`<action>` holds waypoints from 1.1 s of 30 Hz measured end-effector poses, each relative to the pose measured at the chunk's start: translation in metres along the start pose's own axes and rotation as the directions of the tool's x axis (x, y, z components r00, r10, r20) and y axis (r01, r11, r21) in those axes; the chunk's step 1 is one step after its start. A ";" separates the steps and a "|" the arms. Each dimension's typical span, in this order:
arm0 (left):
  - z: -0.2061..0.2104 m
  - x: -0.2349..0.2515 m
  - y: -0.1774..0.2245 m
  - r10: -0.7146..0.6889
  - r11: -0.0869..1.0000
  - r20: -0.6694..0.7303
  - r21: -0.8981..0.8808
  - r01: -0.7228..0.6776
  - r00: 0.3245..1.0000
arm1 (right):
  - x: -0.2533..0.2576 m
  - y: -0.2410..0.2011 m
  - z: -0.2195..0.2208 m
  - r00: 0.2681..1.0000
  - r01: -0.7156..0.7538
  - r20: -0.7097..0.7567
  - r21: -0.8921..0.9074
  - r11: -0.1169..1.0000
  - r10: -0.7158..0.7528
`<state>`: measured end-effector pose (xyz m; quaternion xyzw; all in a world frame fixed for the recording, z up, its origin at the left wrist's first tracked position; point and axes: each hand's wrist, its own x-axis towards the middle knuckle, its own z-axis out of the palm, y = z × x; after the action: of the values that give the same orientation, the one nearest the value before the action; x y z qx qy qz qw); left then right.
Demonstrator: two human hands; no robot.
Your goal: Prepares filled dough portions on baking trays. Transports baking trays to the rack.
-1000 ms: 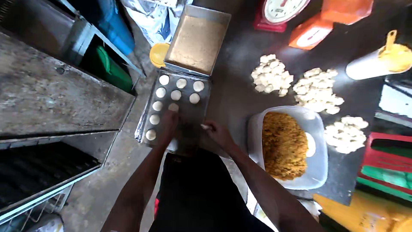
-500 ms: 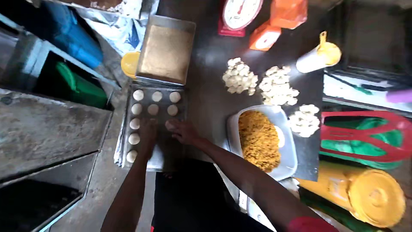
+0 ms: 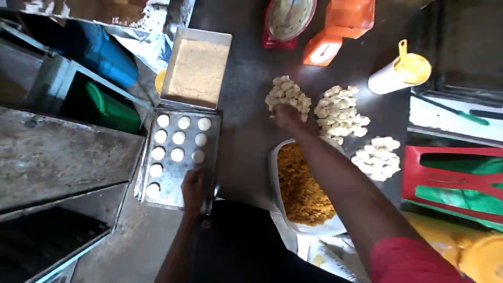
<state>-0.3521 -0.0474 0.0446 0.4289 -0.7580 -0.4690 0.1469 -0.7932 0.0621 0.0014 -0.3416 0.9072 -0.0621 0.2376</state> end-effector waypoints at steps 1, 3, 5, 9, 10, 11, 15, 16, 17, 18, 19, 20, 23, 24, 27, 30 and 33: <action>0.007 0.001 0.014 -0.010 0.996 0.033 -0.089 0.013 0.999 | -0.022 -0.025 -0.004 1.000 0.004 -0.023 0.099 0.995 -0.002; 0.021 0.002 0.040 -0.081 0.946 0.090 -0.307 0.105 0.993 | -0.091 -0.080 0.000 0.992 0.110 -0.101 0.346 0.932 -0.080; 0.031 0.004 0.055 -0.087 0.878 0.144 -0.456 0.144 0.986 | -0.151 -0.123 0.028 0.970 0.240 -0.186 0.611 0.755 -0.158; 0.043 0.003 0.062 0.211 0.911 0.137 -0.386 -0.144 0.968 | -0.244 -0.159 0.060 0.979 0.189 -0.200 0.833 0.520 -0.036; 0.044 -0.002 0.064 0.290 0.912 0.164 -0.347 -0.220 0.943 | -0.258 -0.158 0.067 0.971 0.186 -0.238 0.834 0.520 0.034; 0.045 -0.008 0.067 0.347 0.908 0.205 -0.320 -0.272 0.915 | -0.270 -0.156 0.072 0.950 0.206 -0.301 0.812 0.546 0.088; 0.046 -0.035 0.078 0.375 0.914 0.357 -0.298 -0.276 0.855 | -0.312 -0.145 0.066 0.894 0.184 -0.378 0.798 0.573 0.239; 0.047 -0.037 0.077 0.403 0.902 0.375 -0.317 -0.293 0.835 | -0.321 -0.144 0.063 0.897 0.169 -0.314 0.895 0.414 0.312; 0.049 -0.037 0.075 0.434 0.885 0.393 -0.357 -0.300 0.811 | -0.329 -0.143 0.061 0.903 0.162 -0.221 0.969 0.186 0.368; 0.050 -0.037 0.073 0.445 0.873 0.424 -0.403 -0.276 0.788 | -0.336 -0.142 0.062 0.907 0.140 -0.138 0.990 0.025 0.399; 0.051 -0.037 0.070 0.420 0.873 0.484 -0.446 -0.196 0.768 | -0.344 -0.142 0.068 0.905 0.121 -0.104 0.993 -0.016 0.412; 0.051 -0.039 0.068 0.345 0.881 0.571 -0.471 -0.048 0.745 | -0.351 -0.140 0.078 0.904 0.101 -0.109 0.994 0.040 0.413; 0.050 -0.050 0.068 0.038 0.816 0.824 -0.352 0.458 0.565 | -0.372 -0.128 0.096 0.943 0.001 -0.045 0.991 0.133 0.331; 0.051 -0.052 0.068 -0.008 0.788 0.870 -0.298 0.539 0.493 | -0.377 -0.121 0.092 0.961 -0.068 0.054 0.997 0.041 0.271; 0.064 -0.057 0.075 0.002 0.762 0.890 -0.296 0.575 0.455 | -0.378 -0.086 0.064 0.957 -0.255 0.273 0.953 -0.165 0.095; 0.083 -0.038 0.086 0.060 0.907 0.812 -0.287 0.307 0.581 | -0.350 -0.028 0.036 0.948 -0.220 0.176 0.964 0.146 0.266; 0.088 -0.012 0.077 0.076 0.957 0.711 -0.249 0.149 0.699 | -0.307 0.044 0.049 0.950 -0.216 -0.057 0.591 0.777 0.308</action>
<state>-0.4395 0.0281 0.0657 0.2027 -0.6699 -0.7061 -0.1071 -0.5948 0.2975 0.0653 -0.1179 0.8992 -0.3261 0.2670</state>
